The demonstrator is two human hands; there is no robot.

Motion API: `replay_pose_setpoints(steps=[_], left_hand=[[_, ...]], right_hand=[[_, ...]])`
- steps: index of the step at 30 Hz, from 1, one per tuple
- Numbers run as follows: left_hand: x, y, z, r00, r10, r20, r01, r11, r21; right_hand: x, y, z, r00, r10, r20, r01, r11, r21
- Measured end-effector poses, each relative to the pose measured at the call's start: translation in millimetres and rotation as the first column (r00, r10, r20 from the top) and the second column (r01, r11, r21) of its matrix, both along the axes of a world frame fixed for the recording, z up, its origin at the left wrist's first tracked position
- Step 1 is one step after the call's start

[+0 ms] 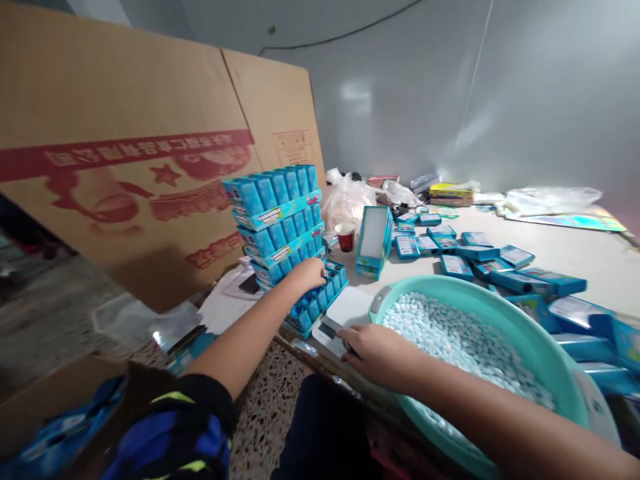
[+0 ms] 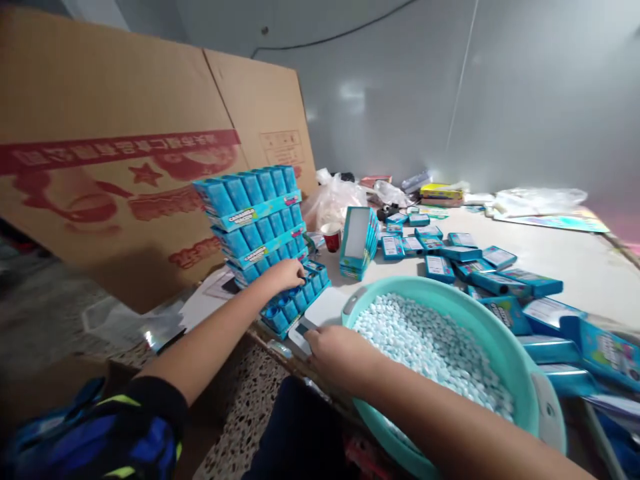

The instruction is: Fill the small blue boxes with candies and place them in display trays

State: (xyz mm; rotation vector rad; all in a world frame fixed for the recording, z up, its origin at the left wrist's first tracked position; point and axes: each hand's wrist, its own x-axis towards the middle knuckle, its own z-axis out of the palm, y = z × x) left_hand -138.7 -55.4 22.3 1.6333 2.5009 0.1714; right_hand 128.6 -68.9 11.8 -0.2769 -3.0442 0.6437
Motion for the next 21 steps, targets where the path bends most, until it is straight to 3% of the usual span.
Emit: replay_pose_setpoints(steps=[6, 11, 18, 20, 21], left_hand=[[-10.6, 46.7, 20.4, 0.993, -0.093, -0.073, 0.066, 0.948, -0.311], [-19.2, 66.2, 19.6, 0.991, -0.132, -0.011, 0.108, 0.852, -0.512], [-24.0, 81.4, 15.9, 0.980, -0.196, -0.021, 0.144, 0.785, -0.602], [-22.4, 78.4, 18.5, 0.982, -0.187, -0.030, 0.135, 0.805, -0.577], [-19.3, 72.4, 19.8, 0.983, -0.182, -0.039, 0.135, 0.842, -0.522]], right_hand=[[1.2, 3.8, -3.0, 0.998, 0.058, 0.014, -0.058, 0.998, 0.033], [2.1, 6.7, -1.8, 0.998, 0.051, 0.038, -0.051, 0.999, 0.003], [-0.8, 8.7, -1.5, 0.993, 0.117, -0.004, -0.117, 0.992, 0.038], [-0.9, 10.6, -3.3, 0.996, 0.084, -0.004, -0.084, 0.996, 0.007], [-0.7, 12.1, -4.3, 0.998, 0.058, -0.010, -0.058, 0.998, -0.019]])
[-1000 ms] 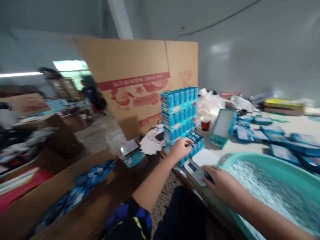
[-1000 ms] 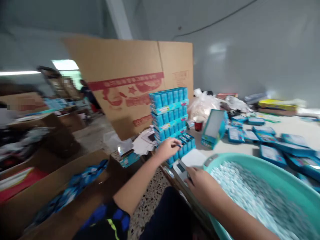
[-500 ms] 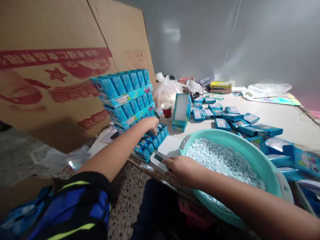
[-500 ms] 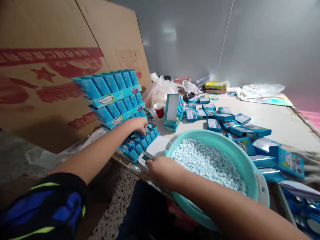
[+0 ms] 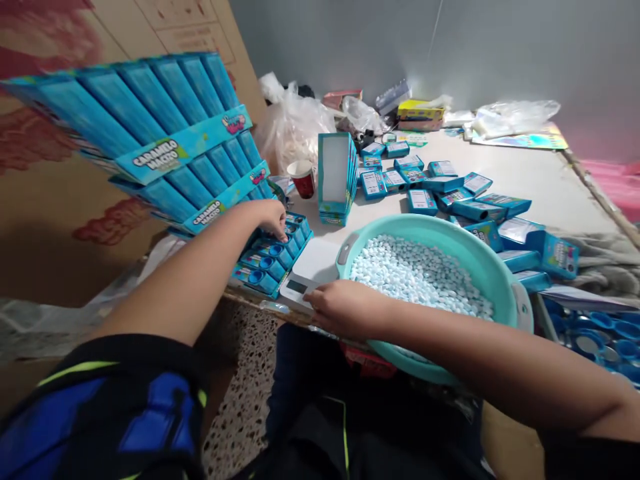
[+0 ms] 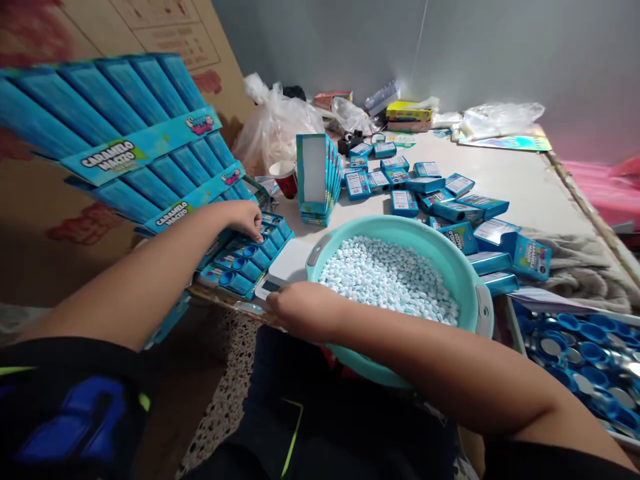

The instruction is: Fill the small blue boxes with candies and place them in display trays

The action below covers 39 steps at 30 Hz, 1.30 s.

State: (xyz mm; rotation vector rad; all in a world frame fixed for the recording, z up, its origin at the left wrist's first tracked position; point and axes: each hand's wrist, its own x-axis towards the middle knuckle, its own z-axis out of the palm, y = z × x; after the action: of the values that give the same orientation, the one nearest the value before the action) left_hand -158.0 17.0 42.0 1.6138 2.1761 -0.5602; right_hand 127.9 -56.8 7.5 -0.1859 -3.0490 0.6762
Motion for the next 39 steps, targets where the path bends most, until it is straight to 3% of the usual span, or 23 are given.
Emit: replay_pose_setpoints(steps=[2, 3, 5, 8, 9, 11, 13, 17, 21, 23, 25, 29, 31, 33, 34, 36, 38, 39], left_hand=[[14.3, -24.0, 0.7, 0.999, 0.000, 0.054, -0.014, 0.966, 0.260], [26.4, -41.8, -0.8, 0.993, -0.014, 0.118, -0.038, 0.906, 0.423], [59.3, -84.9, -9.1, 0.944, -0.079, 0.320, -0.170, 0.715, 0.678], [115.9, -147.8, -34.5, 0.714, -0.226, 0.663, -0.496, 0.505, 0.706], [131.3, -163.2, -44.3, 0.637, -0.266, 0.724, -0.565, 0.477, 0.673], [151.8, -182.0, -61.7, 0.606, -0.299, 0.737, -0.624, 0.396, 0.673], [158.6, -187.2, -73.4, 0.608, -0.244, 0.756, -0.667, 0.360, 0.653], [154.4, -181.8, -82.9, 0.514, -0.092, 0.853, -0.750, 0.436, 0.498], [157.3, -181.9, -81.7, 0.358, -0.102, 0.928, -0.808, 0.464, 0.363], [156.7, -183.3, -78.0, 0.322, -0.097, 0.942, -0.823, 0.462, 0.329], [149.3, -181.9, -71.7, 0.393, -0.089, 0.915, -0.806, 0.445, 0.389], [114.2, -158.2, -50.0, 0.735, -0.029, 0.677, -0.619, 0.379, 0.688], [91.0, -132.4, -37.9, 0.867, 0.022, 0.498, -0.464, 0.400, 0.790], [68.5, -99.5, -28.8, 0.950, 0.070, 0.304, -0.298, 0.490, 0.819], [58.4, -82.2, -25.9, 0.977, 0.085, 0.194, -0.206, 0.581, 0.788], [41.3, -49.9, -23.0, 0.999, 0.041, 0.006, -0.035, 0.769, 0.638], [28.0, -24.6, -22.0, 0.995, -0.009, -0.098, 0.055, 0.878, 0.475], [22.5, -15.4, -21.6, 0.992, -0.017, -0.127, 0.071, 0.900, 0.429]], right_hand=[[0.1, 3.8, -2.2, 0.998, -0.053, -0.031, 0.051, 0.997, -0.056], [-0.1, 5.8, -3.4, 0.995, -0.083, -0.059, 0.079, 0.994, -0.078], [-0.9, 9.3, -5.9, 0.982, -0.150, -0.111, 0.139, 0.985, -0.102], [-2.1, 10.9, -9.9, 0.966, -0.217, -0.140, 0.205, 0.974, -0.093], [-2.2, 10.2, -11.2, 0.967, -0.214, -0.139, 0.204, 0.975, -0.083], [-1.6, 7.9, -14.1, 0.973, -0.191, -0.132, 0.184, 0.981, -0.064], [-0.5, 5.5, -16.6, 0.975, -0.173, -0.141, 0.167, 0.985, -0.051], [0.6, 4.4, -16.7, 0.977, -0.167, -0.137, 0.163, 0.986, -0.034], [1.2, 5.2, -11.6, 0.988, -0.152, -0.039, 0.152, 0.988, -0.010], [1.8, 4.9, -11.1, 0.987, -0.138, -0.085, 0.135, 0.990, -0.036], [2.2, 4.8, -12.7, 0.965, -0.131, -0.226, 0.114, 0.990, -0.086], [2.6, 6.0, -16.6, 0.885, -0.131, -0.446, 0.091, 0.990, -0.112], [2.8, 6.2, -17.1, 0.888, -0.097, -0.450, 0.061, 0.994, -0.095], [2.7, 5.8, -17.2, 0.911, -0.060, -0.409, 0.025, 0.996, -0.090], [2.5, 5.4, -17.2, 0.926, -0.045, -0.374, 0.011, 0.996, -0.093], [1.6, 4.8, -16.8, 0.955, -0.026, -0.294, -0.004, 0.995, -0.101], [0.3, 5.1, -15.4, 0.973, -0.008, -0.231, -0.015, 0.995, -0.097], [-0.3, 5.6, -14.4, 0.977, 0.003, -0.214, -0.023, 0.996, -0.087]])
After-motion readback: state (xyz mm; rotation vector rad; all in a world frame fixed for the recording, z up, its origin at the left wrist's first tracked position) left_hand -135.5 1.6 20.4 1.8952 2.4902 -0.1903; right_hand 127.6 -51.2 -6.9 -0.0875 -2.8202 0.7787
